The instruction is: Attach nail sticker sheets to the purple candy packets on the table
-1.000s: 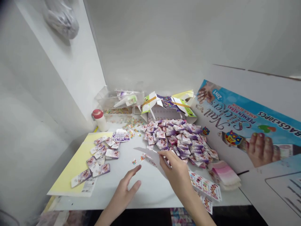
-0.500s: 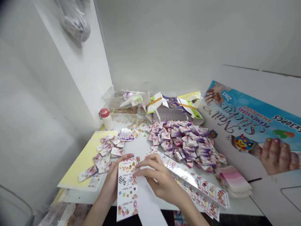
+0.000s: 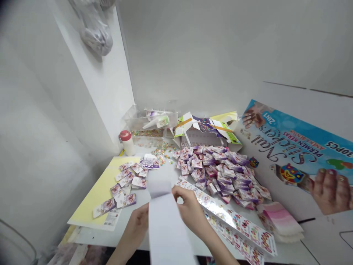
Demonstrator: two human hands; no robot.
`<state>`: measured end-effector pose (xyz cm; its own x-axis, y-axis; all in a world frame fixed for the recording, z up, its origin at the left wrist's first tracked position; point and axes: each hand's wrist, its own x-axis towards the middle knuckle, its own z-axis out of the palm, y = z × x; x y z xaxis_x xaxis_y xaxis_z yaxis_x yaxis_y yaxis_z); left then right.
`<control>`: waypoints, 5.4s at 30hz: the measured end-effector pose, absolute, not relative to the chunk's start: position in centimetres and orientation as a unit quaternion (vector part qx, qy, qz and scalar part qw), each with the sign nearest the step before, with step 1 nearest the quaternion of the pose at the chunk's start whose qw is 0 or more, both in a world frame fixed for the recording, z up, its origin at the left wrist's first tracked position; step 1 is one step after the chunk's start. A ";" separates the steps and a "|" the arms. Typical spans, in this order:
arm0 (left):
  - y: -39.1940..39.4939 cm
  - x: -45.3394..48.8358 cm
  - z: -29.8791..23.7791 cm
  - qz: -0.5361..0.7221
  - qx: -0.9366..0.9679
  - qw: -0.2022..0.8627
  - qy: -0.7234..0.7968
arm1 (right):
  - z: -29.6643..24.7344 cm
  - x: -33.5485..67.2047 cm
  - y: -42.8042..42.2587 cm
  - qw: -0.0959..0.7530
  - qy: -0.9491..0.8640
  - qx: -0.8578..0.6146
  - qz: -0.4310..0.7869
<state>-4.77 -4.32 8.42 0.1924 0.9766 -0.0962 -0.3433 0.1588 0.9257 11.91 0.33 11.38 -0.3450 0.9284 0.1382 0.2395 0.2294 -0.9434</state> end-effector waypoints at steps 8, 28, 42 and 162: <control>-4.0 -5.3 7.2 0.527 0.376 0.618 0.446 | 10.0 10.0 0.8 0.365 -0.713 -0.365 0.475; -4.2 -7.7 5.3 0.555 0.308 0.587 0.502 | 2.1 8.3 12.6 0.145 -0.790 -0.553 0.221; -4.7 -9.5 4.3 0.538 0.299 0.600 0.511 | -3.1 6.4 17.1 0.142 -0.775 -0.609 0.084; -4.4 -5.2 3.2 0.462 0.535 0.517 0.482 | 5.3 11.6 0.1 0.370 -0.468 -0.291 0.748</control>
